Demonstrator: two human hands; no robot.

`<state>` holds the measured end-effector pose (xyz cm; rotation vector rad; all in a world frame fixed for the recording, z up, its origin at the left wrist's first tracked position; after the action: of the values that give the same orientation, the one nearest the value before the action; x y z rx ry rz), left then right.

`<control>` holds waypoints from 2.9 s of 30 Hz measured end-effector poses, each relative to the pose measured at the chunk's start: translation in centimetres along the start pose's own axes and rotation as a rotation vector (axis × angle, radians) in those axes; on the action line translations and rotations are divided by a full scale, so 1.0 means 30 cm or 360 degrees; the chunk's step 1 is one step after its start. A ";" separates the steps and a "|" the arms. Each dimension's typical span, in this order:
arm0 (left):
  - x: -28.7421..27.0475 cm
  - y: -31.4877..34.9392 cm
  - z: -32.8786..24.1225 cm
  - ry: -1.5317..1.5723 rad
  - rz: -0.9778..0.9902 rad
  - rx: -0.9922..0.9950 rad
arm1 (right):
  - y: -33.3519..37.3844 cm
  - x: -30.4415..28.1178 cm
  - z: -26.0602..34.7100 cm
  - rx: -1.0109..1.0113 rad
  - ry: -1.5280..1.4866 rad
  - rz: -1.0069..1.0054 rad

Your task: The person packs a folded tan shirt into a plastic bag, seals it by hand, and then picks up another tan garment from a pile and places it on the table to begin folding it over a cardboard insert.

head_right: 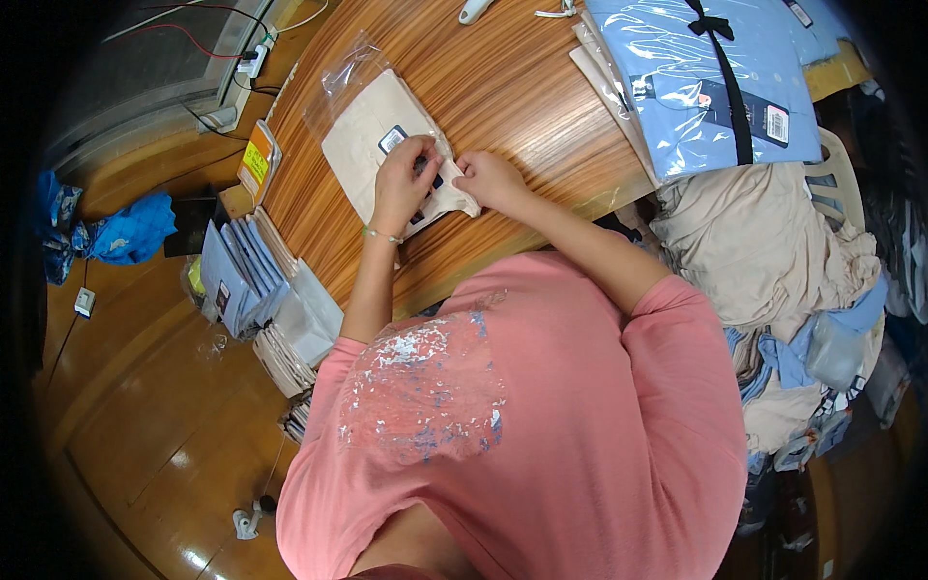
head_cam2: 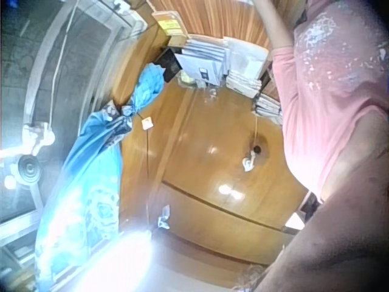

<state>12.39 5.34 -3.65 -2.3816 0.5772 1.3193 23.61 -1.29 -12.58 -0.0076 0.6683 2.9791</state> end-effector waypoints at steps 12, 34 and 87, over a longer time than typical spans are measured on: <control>0.049 -0.113 0.188 -0.0265 -0.0031 0.0038 | 0.029 0.022 -0.024 -0.0072 0.0076 -0.0058; 0.040 0.024 0.090 0.0372 -0.0066 -0.0224 | -0.036 -0.032 0.050 -0.0206 0.0222 -0.0229; 0.066 0.113 0.072 0.0270 -0.0329 -0.0095 | -0.058 0.003 0.037 -0.0322 0.0674 -0.0364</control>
<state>10.08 3.16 -6.80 -2.5396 0.3289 1.0686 23.68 0.76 -12.32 -0.6934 0.3610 2.8212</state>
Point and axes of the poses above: each hand's wrist, its own y-axis away from the middle knuckle, its own x-axis out of the palm, z = x × y, the point moved 4 cm from there along -y, towards the middle knuckle, and after that the axes turned 14 degrees about -z, right-handed, at the moved point
